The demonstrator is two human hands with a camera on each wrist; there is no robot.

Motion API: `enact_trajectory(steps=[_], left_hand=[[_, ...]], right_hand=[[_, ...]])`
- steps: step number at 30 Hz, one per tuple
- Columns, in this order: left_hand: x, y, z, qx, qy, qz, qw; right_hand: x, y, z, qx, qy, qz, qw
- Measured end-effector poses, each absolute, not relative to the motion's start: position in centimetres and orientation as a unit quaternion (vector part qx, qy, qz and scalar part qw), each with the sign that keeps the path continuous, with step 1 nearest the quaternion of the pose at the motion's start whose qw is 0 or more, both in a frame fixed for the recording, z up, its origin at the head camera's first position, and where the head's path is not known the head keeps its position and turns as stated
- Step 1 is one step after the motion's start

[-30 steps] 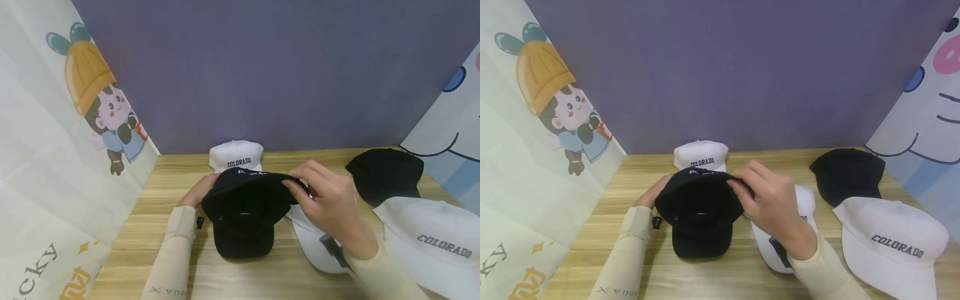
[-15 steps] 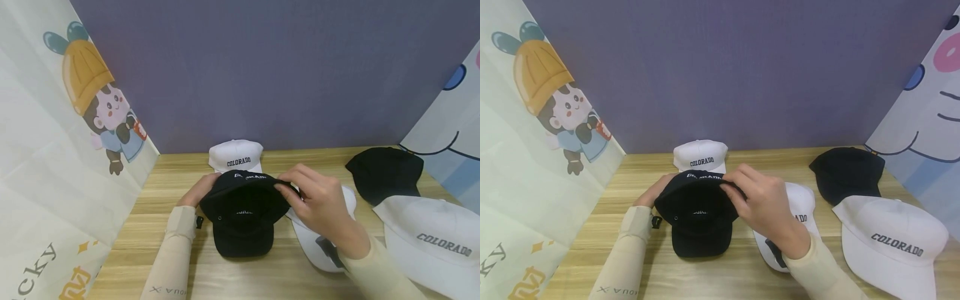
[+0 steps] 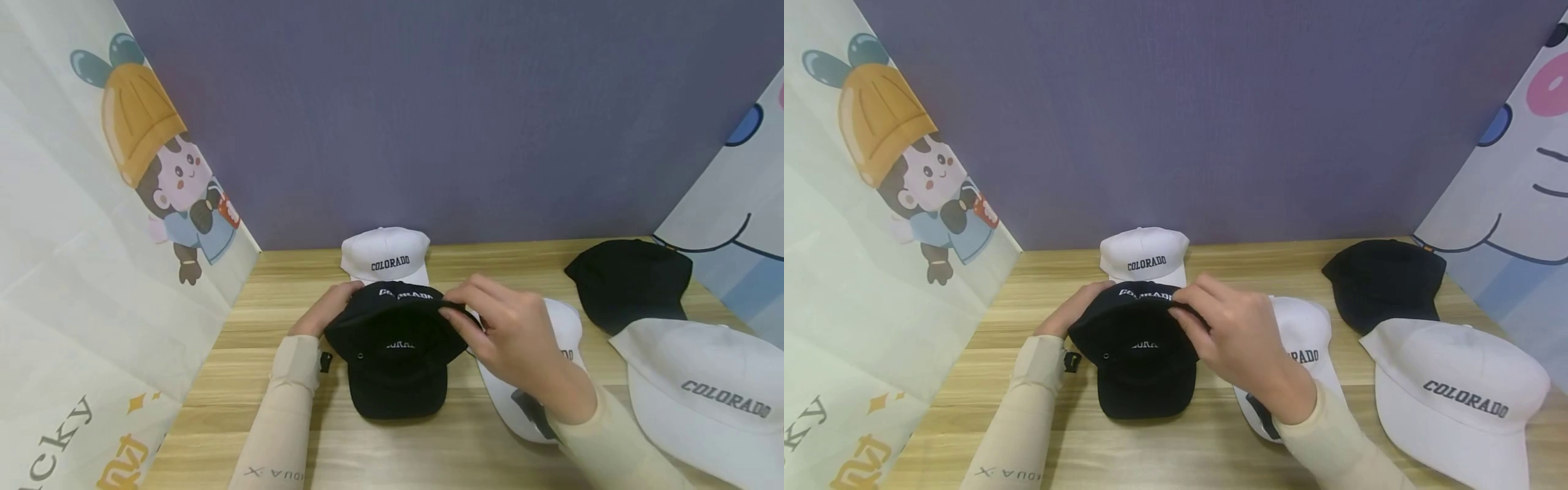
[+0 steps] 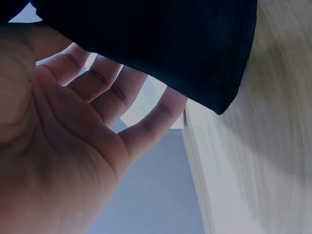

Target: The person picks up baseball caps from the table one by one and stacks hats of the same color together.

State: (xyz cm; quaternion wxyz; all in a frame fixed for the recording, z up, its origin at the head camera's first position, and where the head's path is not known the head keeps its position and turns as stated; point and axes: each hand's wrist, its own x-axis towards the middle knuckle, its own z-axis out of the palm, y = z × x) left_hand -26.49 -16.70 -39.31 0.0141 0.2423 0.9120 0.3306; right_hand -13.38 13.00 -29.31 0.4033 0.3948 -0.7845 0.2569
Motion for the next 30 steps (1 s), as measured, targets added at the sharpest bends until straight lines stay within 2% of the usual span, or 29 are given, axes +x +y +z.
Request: enact_trajectory(steps=[21, 30], left_hand=[[-26.60, -17.28, -38.83, 0.218, 0.909, 0.354, 0.029], [-26.43, -17.33, -38.75, 0.188, 0.912, 0.364, 0.028]], right_hand=[[-13.00, 12.37, -29.81, 0.436, -0.811, 0.210, 0.328], [-12.57, 12.16, -30.19, 0.458, -0.834, 0.170, 0.257]])
